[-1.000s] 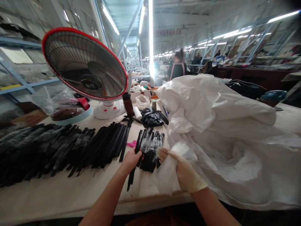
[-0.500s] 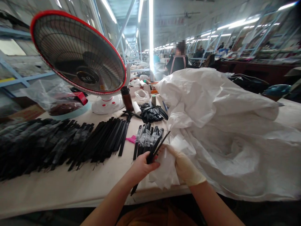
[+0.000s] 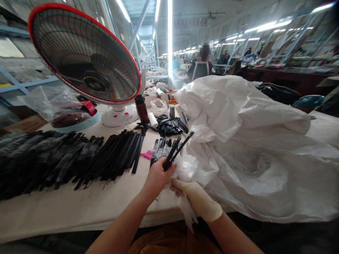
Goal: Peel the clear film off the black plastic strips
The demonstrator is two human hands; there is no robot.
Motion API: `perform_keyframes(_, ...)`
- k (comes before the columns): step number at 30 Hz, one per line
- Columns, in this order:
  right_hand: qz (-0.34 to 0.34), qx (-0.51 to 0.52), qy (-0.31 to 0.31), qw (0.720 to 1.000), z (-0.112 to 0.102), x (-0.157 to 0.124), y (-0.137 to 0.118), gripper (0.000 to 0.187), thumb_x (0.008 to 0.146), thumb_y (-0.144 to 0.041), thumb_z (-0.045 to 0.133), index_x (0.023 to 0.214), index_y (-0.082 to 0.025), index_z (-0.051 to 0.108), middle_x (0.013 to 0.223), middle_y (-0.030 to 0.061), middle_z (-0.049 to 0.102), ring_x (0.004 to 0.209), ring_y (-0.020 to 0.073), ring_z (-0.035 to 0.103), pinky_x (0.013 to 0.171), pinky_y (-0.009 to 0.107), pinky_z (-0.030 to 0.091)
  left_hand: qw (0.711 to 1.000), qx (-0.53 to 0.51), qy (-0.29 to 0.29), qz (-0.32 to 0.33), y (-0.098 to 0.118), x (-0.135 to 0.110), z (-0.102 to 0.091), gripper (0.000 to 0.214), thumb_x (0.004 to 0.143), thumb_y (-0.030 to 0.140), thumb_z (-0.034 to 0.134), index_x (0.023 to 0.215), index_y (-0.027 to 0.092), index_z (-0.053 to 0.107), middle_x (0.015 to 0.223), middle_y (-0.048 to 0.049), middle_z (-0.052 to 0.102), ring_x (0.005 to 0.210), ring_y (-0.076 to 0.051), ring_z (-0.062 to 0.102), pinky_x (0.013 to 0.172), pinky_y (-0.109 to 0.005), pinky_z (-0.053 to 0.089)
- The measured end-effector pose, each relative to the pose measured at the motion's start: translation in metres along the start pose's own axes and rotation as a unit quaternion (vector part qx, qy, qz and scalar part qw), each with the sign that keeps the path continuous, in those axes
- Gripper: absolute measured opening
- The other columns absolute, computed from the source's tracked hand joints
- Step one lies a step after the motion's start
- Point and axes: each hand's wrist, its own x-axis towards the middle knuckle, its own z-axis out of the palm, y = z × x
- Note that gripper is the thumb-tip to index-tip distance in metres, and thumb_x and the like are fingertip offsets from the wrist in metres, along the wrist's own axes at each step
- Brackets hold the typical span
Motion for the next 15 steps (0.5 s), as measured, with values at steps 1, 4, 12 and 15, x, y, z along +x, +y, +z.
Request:
perform_keyframes(1,0.006,-0.033,-0.019,0.999,-0.001,-0.003,-0.003,0.032,0.07,-0.046,0.069,0.058,-0.016,0.066,0.058,0.0001,0.059,0.054,0.0098,0.043,0.056,0.024,0.036,1.0,-0.003,-0.001,-0.003,0.001,0.001,0.0,0.018,0.076,0.034,0.057,0.069,0.019,0.052,0.06,0.005,0.05,0.058,-0.012,0.046,0.056,-0.023,0.037)
perform_keyframes(4,0.008,-0.077,-0.022,0.997,-0.006,-0.01,-0.013,0.029,0.066,-0.045,0.071,0.056,-0.019,0.066,0.056,-0.0009,0.057,0.055,0.0111,0.043,0.058,0.025,0.036,1.0,0.005,0.002,0.0,0.005,0.002,0.0,0.018,0.076,0.036,0.056,0.07,0.019,0.051,0.059,0.0057,0.047,0.056,-0.012,0.045,0.054,-0.022,0.035)
perform_keyframes(12,0.033,-0.078,0.053,0.995,-0.005,-0.005,-0.017,0.04,0.061,-0.056,0.069,0.054,-0.017,0.062,0.056,-0.0005,0.054,0.056,0.0129,0.044,0.059,0.028,0.036,0.999,0.044,-0.004,0.007,0.006,0.0,0.007,0.016,0.076,0.034,0.055,0.07,0.019,0.054,0.06,0.0046,0.052,0.059,-0.013,0.049,0.056,-0.023,0.036)
perform_keyframes(15,0.064,-0.121,0.037,0.99,-0.001,-0.01,-0.02,0.031,0.061,-0.047,0.071,0.058,-0.017,0.066,0.054,-0.0016,0.054,0.055,0.0126,0.045,0.058,0.027,0.037,0.999,0.039,-0.003,0.003,0.004,-0.001,0.007,0.015,0.077,0.032,0.055,0.069,0.019,0.052,0.06,0.0048,0.051,0.058,-0.013,0.048,0.055,-0.022,0.036)
